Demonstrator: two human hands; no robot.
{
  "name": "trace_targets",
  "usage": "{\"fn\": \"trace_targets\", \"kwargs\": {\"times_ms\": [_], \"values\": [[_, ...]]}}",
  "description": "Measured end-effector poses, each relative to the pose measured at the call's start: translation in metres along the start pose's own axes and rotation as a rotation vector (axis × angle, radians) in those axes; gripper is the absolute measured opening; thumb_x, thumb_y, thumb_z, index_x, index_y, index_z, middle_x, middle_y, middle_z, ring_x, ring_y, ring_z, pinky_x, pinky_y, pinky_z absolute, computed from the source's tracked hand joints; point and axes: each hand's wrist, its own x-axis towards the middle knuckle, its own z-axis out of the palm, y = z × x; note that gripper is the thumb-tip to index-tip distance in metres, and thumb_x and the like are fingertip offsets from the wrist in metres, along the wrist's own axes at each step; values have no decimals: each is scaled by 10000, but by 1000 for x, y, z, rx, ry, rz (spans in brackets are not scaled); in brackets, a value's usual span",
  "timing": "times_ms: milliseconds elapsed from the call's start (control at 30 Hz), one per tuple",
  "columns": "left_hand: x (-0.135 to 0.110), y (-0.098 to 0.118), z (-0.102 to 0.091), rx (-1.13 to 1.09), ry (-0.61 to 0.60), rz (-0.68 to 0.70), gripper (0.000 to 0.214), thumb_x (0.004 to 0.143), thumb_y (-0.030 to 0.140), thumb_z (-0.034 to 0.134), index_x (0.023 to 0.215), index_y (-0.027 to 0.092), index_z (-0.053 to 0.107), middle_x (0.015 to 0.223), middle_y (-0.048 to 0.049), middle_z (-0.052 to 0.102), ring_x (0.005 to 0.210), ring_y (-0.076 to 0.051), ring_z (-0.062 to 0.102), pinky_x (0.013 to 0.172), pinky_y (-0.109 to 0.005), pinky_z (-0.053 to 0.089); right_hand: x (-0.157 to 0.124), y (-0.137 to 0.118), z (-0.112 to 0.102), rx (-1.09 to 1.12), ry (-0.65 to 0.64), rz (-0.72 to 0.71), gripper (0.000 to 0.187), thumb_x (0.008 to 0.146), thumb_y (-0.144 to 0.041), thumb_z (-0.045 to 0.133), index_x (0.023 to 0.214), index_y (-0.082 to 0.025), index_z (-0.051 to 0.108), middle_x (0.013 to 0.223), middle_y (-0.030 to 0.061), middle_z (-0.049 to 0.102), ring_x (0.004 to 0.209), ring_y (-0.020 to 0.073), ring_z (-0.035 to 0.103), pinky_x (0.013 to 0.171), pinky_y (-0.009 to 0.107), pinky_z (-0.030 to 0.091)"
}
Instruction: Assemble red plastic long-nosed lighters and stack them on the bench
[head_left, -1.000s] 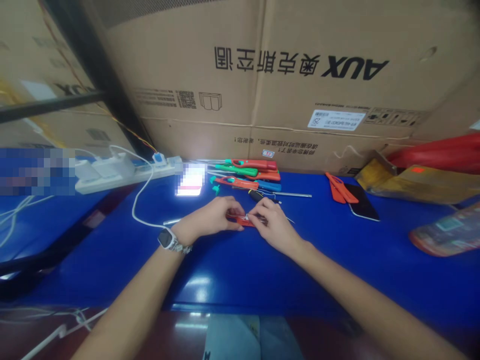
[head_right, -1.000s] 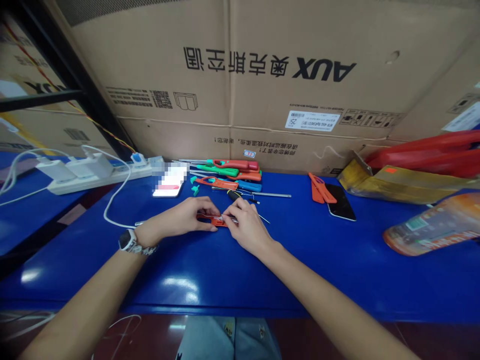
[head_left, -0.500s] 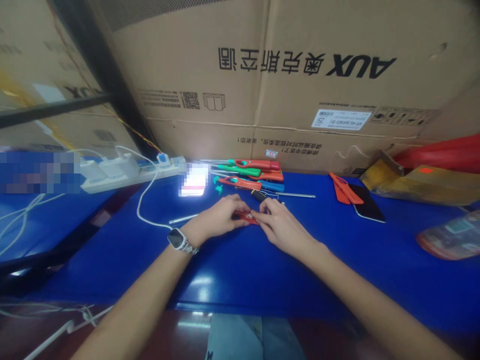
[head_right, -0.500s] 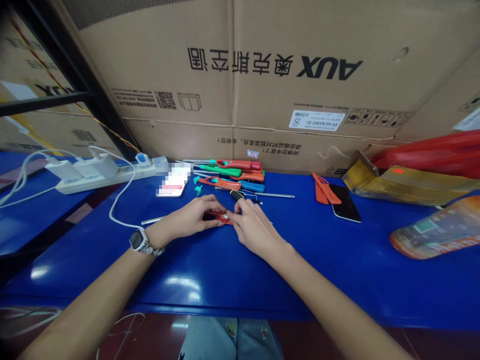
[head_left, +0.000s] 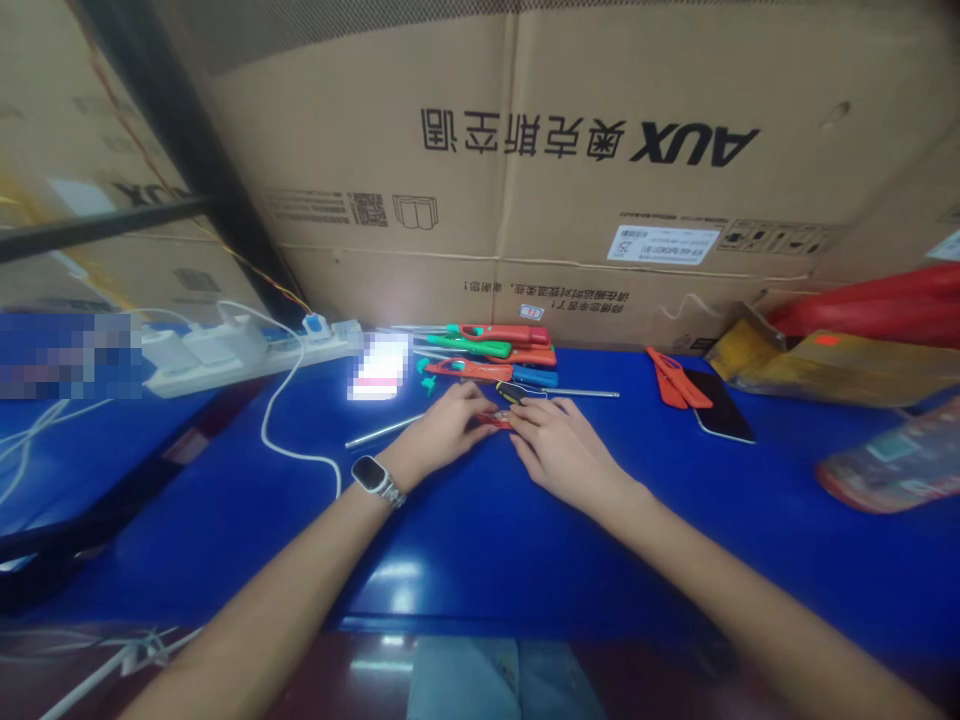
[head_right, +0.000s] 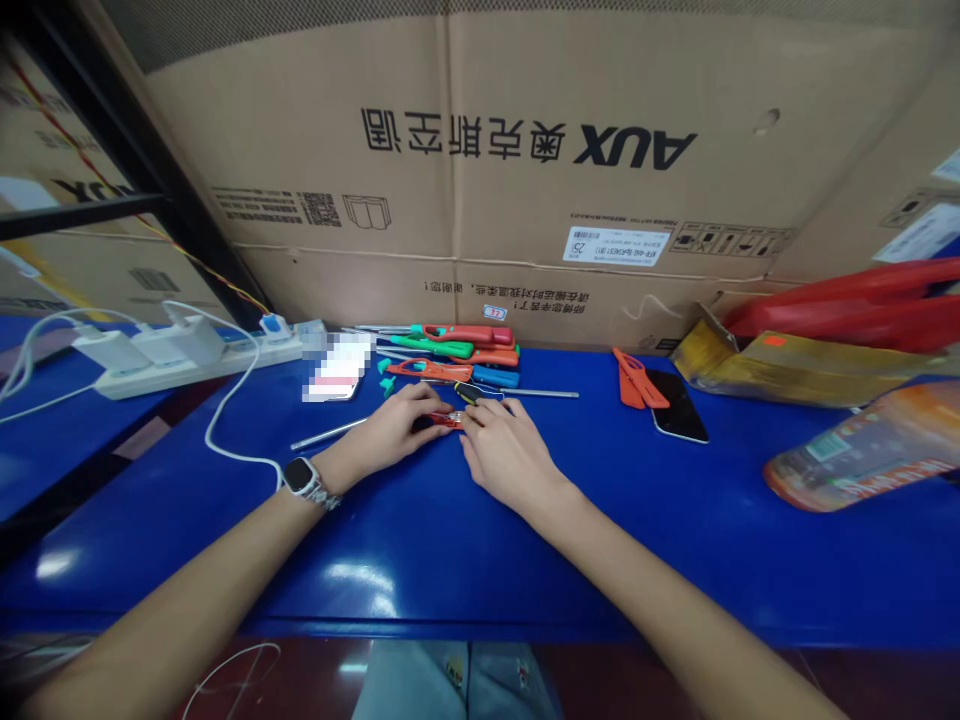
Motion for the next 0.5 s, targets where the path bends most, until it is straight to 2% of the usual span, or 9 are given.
{"fn": "trace_targets", "kwargs": {"times_ms": [100,200,333,500], "values": [[4,4,3,-7,8,-1,231,940,268,575,1109,160,689,1079,-103,577,1055,-247,572,991,-419,487,-2,-5,2,-113,-37,26,375,964,-192,477,1269,-52,646,1322,211,637,1274,329,543,1067,495,343],[7,8,3,-16,12,-11,217,937,262,580,1098,162,686,1116,-109,588,1095,-255,569,1012,-428,482,-6,-7,5,-143,-38,45,391,969,-206,468,1291,-51,629,1363,228,598,1298,347,526,1070,527,325],[5,8,-1,-34,26,-39,275,886,265,665,1147,181,651,1187,-101,605,1168,-261,563,1044,-430,466,-10,-3,4,-95,5,60,370,982,-221,456,1271,-87,643,1357,185,618,1289,338,525,1041,528,333],[-3,4,-13,-71,75,-43,365,820,330,751,1139,189,647,1167,-90,619,1104,-244,599,1003,-419,491,-9,3,3,18,94,94,325,971,-258,506,1232,-155,670,1305,119,671,1248,313,534,993,499,353]]}}
